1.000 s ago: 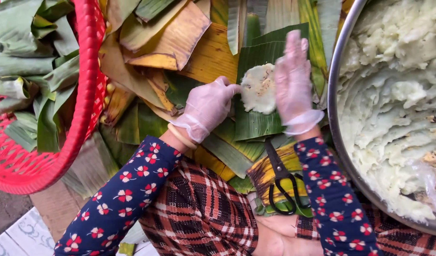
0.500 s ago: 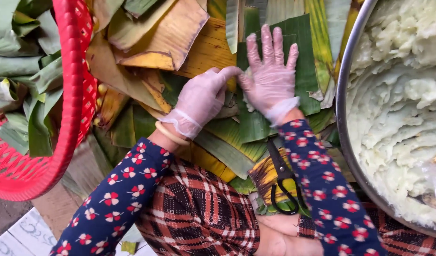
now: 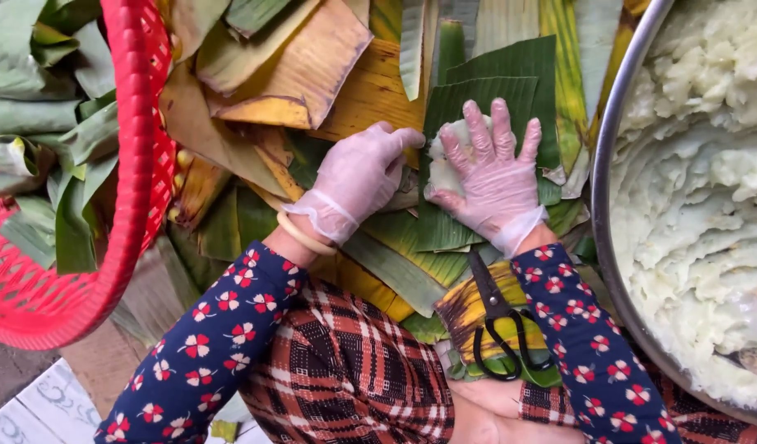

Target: Portioning mashed dough onto banana leaves, adding filling, and folding the leaves to wrap the dough balls.

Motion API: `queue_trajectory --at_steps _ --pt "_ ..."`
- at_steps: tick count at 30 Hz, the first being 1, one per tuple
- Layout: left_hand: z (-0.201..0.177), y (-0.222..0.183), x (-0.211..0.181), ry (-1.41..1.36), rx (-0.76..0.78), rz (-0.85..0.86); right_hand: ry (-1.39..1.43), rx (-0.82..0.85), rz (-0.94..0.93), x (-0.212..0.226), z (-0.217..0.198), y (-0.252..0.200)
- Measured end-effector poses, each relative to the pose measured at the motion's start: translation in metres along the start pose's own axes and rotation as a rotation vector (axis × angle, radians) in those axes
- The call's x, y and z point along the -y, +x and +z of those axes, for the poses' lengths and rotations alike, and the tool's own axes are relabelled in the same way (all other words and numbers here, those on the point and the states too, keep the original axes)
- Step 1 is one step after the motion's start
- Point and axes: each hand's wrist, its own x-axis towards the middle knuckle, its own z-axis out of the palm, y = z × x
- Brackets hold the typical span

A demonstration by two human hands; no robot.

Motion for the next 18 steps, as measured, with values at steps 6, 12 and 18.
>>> queue_trajectory --at_steps 6,12,18 --pt "-0.011 0.002 -0.001 -0.18 -0.034 -0.052 0.108 -0.014 0.177 0.022 -0.039 0.031" --pt "-0.032 0.009 -0.02 -0.419 -0.1 -0.237 0.078 -0.026 0.235 0.045 -0.029 0.055" --pt "-0.024 0.044 -0.053 -0.293 -0.283 -0.011 0.441 -0.319 0.186 0.015 -0.002 0.03"
